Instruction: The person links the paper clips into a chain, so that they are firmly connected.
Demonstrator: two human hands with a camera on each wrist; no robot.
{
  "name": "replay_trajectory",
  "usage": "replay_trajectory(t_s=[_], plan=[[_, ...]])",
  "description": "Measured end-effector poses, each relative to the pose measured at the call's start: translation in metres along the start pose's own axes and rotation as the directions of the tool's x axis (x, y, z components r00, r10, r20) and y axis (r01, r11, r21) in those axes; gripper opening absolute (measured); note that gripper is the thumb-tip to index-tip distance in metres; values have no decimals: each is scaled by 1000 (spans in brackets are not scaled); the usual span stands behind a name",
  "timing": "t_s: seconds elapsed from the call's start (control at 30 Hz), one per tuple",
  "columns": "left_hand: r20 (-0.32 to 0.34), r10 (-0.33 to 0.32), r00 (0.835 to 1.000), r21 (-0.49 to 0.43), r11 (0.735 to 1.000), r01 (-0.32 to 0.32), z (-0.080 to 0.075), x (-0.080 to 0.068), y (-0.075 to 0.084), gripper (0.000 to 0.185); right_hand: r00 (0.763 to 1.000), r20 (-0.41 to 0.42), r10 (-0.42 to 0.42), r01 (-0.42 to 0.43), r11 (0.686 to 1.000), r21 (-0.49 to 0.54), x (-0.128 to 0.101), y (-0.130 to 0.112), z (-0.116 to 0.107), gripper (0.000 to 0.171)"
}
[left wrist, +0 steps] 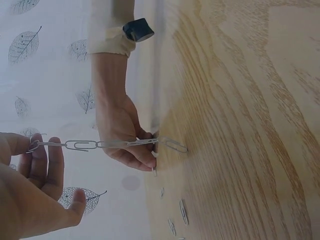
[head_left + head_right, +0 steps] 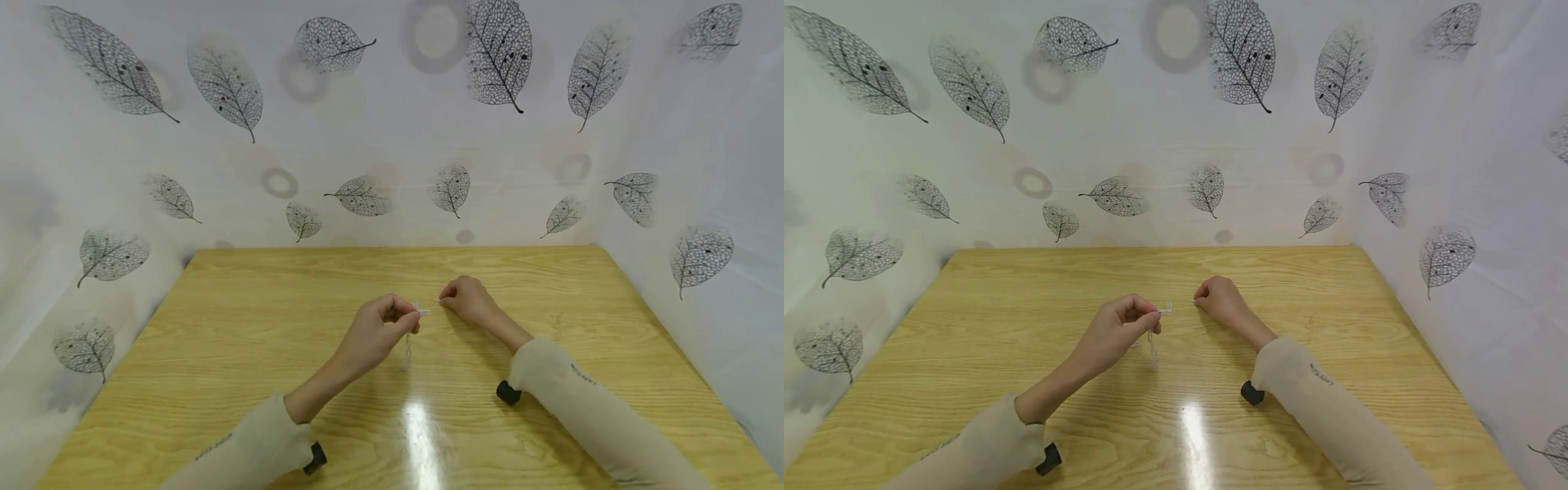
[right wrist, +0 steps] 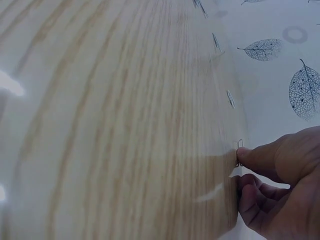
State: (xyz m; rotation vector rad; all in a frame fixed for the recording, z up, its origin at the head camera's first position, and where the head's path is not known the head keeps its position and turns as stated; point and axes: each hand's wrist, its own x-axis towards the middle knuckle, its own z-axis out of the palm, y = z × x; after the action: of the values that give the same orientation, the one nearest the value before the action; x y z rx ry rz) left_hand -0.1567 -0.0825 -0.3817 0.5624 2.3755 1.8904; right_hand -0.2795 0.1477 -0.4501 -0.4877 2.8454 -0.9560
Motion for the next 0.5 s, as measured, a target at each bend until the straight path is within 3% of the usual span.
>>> replay_trajectory(t_s=[0.27, 0.5], plan=[[4, -7, 1000, 6, 1000, 7, 1, -1, -1, 10, 1000, -14, 4, -3, 1000, 16, -4, 2, -2, 11], [16, -14, 1000, 12, 1000, 14, 4, -1, -5, 12, 1000, -1, 27, -27, 988, 154, -17, 6, -9, 17]])
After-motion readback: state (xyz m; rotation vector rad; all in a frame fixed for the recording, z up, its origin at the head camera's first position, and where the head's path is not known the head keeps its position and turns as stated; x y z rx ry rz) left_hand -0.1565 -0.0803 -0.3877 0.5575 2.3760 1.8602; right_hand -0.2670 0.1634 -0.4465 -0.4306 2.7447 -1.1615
